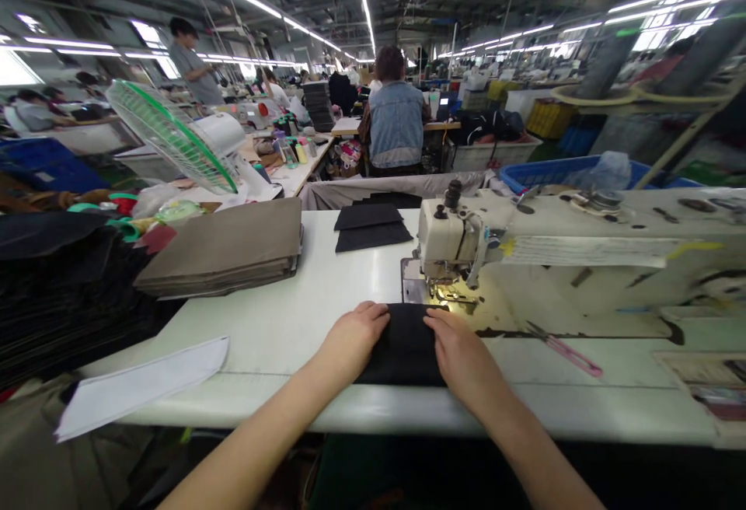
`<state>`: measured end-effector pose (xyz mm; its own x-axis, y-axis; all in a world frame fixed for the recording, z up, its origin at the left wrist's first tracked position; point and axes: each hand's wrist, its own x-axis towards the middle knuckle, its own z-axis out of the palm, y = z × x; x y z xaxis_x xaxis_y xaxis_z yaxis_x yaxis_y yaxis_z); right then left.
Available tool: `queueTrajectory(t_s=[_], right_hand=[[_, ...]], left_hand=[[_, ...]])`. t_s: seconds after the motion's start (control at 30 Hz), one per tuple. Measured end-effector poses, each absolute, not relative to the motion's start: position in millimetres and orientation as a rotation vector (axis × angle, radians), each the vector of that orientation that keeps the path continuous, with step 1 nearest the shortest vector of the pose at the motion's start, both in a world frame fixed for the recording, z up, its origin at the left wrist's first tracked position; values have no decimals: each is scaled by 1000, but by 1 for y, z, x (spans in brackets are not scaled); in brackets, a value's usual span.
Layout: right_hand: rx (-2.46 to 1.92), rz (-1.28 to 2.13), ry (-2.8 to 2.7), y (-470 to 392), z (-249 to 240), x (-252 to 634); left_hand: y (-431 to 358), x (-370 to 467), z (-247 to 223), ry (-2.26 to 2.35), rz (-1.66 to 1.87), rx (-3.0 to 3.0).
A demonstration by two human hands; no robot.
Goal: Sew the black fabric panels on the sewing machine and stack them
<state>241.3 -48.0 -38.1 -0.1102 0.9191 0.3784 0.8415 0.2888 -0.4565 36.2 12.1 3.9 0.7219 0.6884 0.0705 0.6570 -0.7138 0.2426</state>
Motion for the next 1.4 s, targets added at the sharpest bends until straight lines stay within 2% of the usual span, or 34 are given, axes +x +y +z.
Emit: queueTrajectory(t_s=[0.13,0.37,0.6,0.97,1.4], right_hand=[[-1699,79,-1906,-55,-43,225],[-1565,51,-2003,-91,-52,267],[-1511,60,-2017,-72,-43,271],[-1495,26,-1956,-52,-52,266],[-1544,12,-1969,-47,-45,265]], left_hand=[[-9,54,-15,1338,310,2713],[-25,49,-22,1340,291,2737],[-4,73,-8,943,232,2736],[26,69,-5,870,120,2759],[36,69,-8,842,157,2790]])
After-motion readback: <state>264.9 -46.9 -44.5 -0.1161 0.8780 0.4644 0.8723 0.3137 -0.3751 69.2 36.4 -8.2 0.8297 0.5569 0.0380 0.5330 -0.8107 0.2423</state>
